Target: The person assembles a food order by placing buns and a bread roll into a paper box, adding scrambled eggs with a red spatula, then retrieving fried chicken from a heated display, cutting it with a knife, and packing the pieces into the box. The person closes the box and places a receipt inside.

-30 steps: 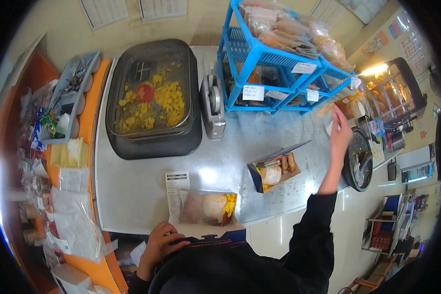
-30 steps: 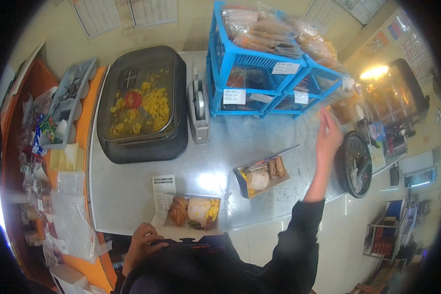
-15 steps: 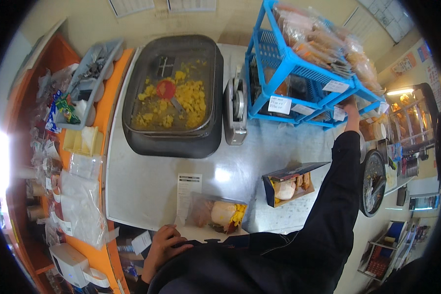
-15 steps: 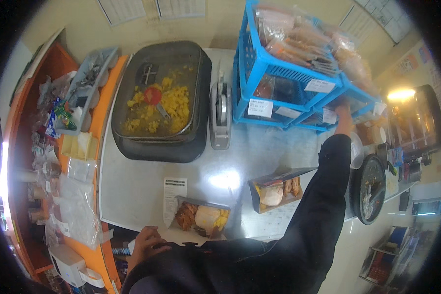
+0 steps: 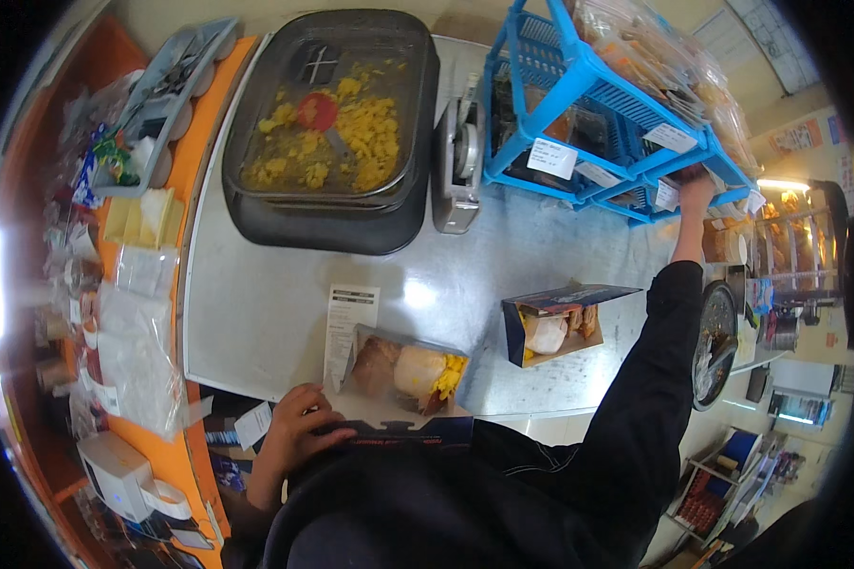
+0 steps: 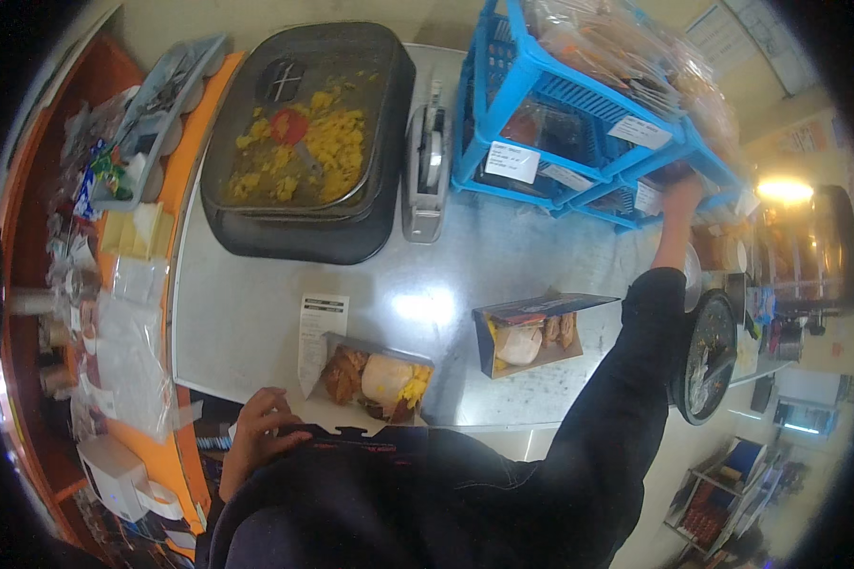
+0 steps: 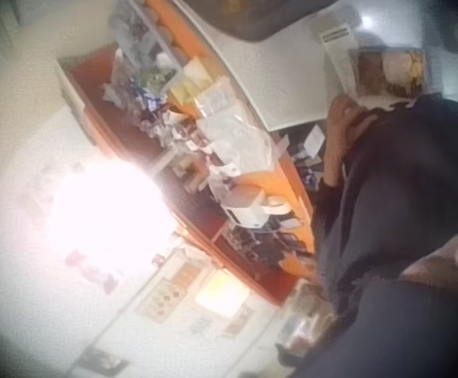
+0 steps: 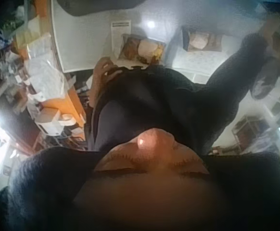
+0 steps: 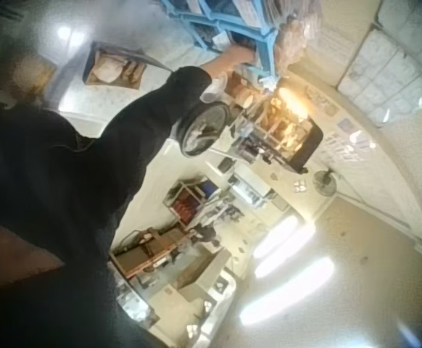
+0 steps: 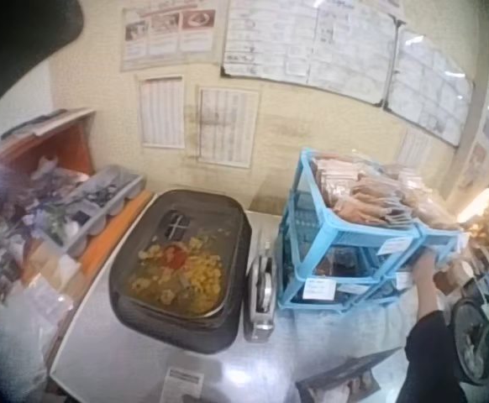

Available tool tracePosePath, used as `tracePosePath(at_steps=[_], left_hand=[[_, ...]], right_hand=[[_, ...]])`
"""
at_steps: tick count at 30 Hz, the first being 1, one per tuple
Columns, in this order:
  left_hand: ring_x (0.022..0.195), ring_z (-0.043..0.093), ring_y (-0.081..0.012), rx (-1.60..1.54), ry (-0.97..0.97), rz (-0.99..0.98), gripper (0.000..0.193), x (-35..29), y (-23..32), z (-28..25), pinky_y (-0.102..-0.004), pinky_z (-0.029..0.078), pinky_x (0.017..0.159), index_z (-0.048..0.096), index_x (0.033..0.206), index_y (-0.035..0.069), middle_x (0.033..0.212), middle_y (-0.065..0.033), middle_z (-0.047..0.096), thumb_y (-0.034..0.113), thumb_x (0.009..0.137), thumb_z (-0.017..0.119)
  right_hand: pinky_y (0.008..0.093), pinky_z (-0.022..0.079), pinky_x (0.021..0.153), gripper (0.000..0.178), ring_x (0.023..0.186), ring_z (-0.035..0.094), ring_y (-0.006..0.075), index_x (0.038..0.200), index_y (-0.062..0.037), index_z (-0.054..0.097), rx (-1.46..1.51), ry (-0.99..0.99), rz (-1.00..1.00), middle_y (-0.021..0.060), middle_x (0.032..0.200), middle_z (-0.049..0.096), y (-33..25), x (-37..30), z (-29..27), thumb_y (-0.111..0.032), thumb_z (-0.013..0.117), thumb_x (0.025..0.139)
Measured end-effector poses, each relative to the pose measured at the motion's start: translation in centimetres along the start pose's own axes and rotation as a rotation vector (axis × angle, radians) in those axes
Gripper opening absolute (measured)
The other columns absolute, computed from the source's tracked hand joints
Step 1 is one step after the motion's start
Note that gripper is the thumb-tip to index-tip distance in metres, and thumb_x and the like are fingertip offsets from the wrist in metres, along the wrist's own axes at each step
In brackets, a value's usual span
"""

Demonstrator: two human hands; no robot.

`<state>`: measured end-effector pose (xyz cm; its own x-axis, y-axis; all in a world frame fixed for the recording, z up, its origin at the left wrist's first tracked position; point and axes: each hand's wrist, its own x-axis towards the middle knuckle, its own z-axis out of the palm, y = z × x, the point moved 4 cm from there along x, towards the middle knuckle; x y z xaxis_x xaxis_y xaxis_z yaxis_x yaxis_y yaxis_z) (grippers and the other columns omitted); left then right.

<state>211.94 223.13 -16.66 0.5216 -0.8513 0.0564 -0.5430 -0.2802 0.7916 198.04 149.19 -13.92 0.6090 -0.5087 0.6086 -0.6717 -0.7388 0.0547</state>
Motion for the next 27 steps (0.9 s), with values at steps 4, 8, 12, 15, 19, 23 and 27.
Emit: tracePosePath(at_steps=[4, 8, 12, 15, 19, 23, 27], left_hand=[[0.083, 0.058, -0.0273, 0.041, 0.001, 0.024, 0.022, -0.2, 0.7, -0.4, -0.0385, 0.049, 0.08, 0.065, 0.074, 0.008, 0.075, -0.0053, 0.055, 0.017, 0.063, 0.081], [0.085, 0.058, -0.0268, -0.022, -0.013, 0.07, 0.021, -0.7, 0.7, -0.3, -0.0375, 0.049, 0.078, 0.064, 0.077, 0.007, 0.076, -0.0054, 0.054, 0.015, 0.065, 0.08], [0.084, 0.057, -0.0263, -0.065, 0.023, 0.135, 0.021, -1.1, 0.5, -0.1, -0.0365, 0.049, 0.076, 0.063, 0.077, 0.007, 0.076, -0.0051, 0.052, 0.014, 0.066, 0.079], [0.085, 0.057, -0.026, -0.104, 0.001, 0.135, 0.021, -1.3, 0.5, -0.1, -0.0363, 0.049, 0.077, 0.063, 0.077, 0.008, 0.076, -0.0044, 0.052, 0.015, 0.066, 0.079], [0.087, 0.057, -0.026, -0.12, 0.023, 0.137, 0.02, -1.6, 0.2, 0.2, -0.0362, 0.049, 0.081, 0.063, 0.077, 0.008, 0.076, -0.0036, 0.052, 0.016, 0.067, 0.079], [0.086, 0.057, -0.0257, -0.133, -0.004, 0.147, 0.02, -1.5, 0.1, 0.2, -0.0363, 0.049, 0.083, 0.063, 0.076, 0.008, 0.076, -0.0035, 0.052, 0.016, 0.068, 0.079], [0.086, 0.057, -0.0253, -0.135, -0.023, 0.173, 0.02, -1.7, 0.1, 0.2, -0.0365, 0.048, 0.085, 0.063, 0.076, 0.008, 0.076, -0.0037, 0.052, 0.016, 0.068, 0.079]], right_hand=[[0.0437, 0.048, 0.08, 0.036, 0.091, 0.062, 0.0392, 0.109, -0.0021, 0.062, 0.046, -0.011, 0.151, 0.02, 0.094, 0.066, -2.5, 0.1, -1.3, -0.019, 0.067, 0.078], [0.0409, 0.047, 0.084, 0.04, 0.097, 0.062, 0.0346, 0.115, -0.0025, 0.06, -0.076, 0.077, 0.123, 0.0183, 0.104, 0.065, -3.4, -2.3, -5.2, -0.015, 0.067, 0.078], [0.0344, 0.048, 0.083, 0.032, 0.097, 0.063, 0.0287, 0.116, -0.0042, 0.061, 0.181, 0.137, 0.211, 0.0145, 0.109, 0.065, -7.5, -5.9, -11.2, -0.007, 0.06, 0.084], [0.0319, 0.049, 0.083, 0.026, 0.094, 0.064, 0.0238, 0.113, -0.0029, 0.063, 0.181, 0.318, 0.194, 0.0124, 0.106, 0.067, -9.5, -9.8, -16.0, -0.007, 0.058, 0.088], [0.0309, 0.049, 0.084, 0.021, 0.093, 0.064, 0.0209, 0.106, 0.0017, 0.064, 0.295, 0.333, 0.325, 0.0121, 0.105, 0.066, -15.1, -18.6, -22.4, -0.01, 0.059, 0.09], [0.0349, 0.048, 0.087, 0.019, 0.094, 0.063, 0.0229, 0.103, -0.0013, 0.065, 0.321, 0.35, 0.271, 0.0112, 0.099, 0.067, -22.5, -28.4, -19.4, -0.003, 0.058, 0.086], [0.0421, 0.031, 0.104, 0.024, 0.117, 0.05, 0.0302, 0.108, -0.0073, 0.065, 0.427, -0.298, 0.26, 0.0119, 0.115, 0.062, -27.5, -31.1, -16.8, -0.012, 0.062, 0.085]])
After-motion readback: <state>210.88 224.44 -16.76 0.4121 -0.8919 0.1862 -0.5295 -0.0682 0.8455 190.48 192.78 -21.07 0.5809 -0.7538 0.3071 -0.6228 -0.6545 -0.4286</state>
